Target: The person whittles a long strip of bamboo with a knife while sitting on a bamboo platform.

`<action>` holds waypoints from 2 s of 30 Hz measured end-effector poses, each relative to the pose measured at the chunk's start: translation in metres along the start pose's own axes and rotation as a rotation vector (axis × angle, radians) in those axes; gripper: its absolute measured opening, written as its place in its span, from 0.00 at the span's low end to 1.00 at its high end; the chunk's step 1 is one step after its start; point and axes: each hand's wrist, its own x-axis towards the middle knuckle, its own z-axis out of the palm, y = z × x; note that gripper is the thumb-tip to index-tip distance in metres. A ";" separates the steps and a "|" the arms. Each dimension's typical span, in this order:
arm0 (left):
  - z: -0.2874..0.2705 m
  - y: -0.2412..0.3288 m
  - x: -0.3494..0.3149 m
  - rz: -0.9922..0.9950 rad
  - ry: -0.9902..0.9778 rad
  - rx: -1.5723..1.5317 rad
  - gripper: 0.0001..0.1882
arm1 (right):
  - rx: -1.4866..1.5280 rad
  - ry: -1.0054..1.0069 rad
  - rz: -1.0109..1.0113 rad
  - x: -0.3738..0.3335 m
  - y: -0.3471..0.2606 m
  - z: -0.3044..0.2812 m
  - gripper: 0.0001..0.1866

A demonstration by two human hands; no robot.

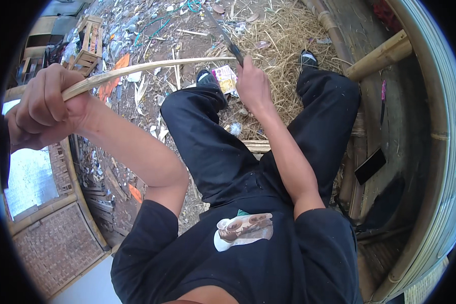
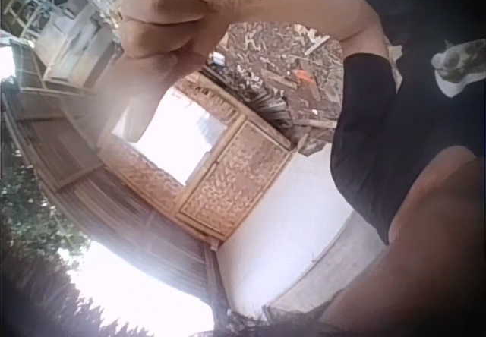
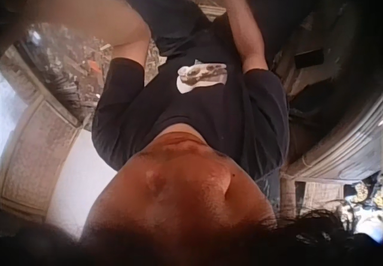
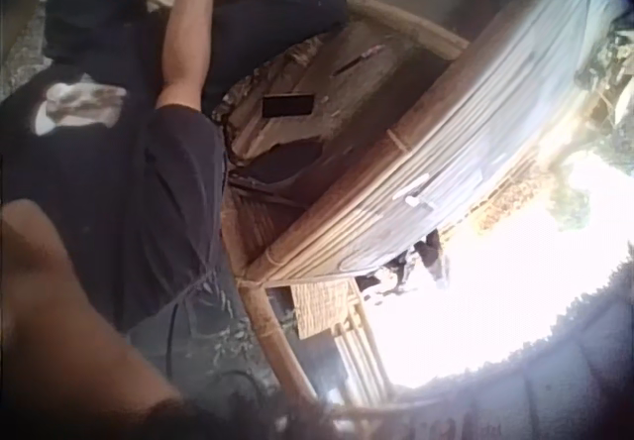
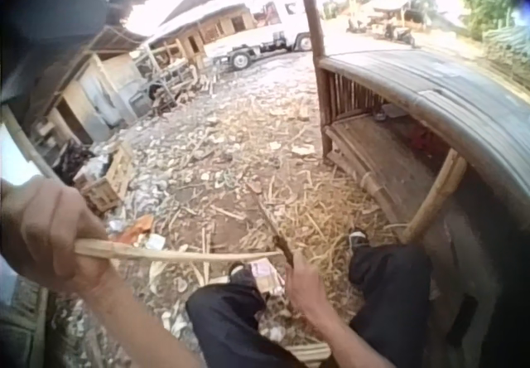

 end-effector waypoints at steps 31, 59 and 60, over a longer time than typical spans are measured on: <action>-0.004 -0.004 0.002 -0.022 -0.086 -0.121 0.21 | 0.004 -0.275 0.558 -0.008 0.086 0.076 0.17; 0.071 0.006 0.027 -0.020 0.061 0.365 0.23 | 0.693 0.140 -0.558 -0.003 -0.060 -0.020 0.13; 0.071 0.015 0.045 -0.223 -0.191 0.534 0.33 | 0.768 0.169 -0.563 -0.002 -0.067 -0.027 0.13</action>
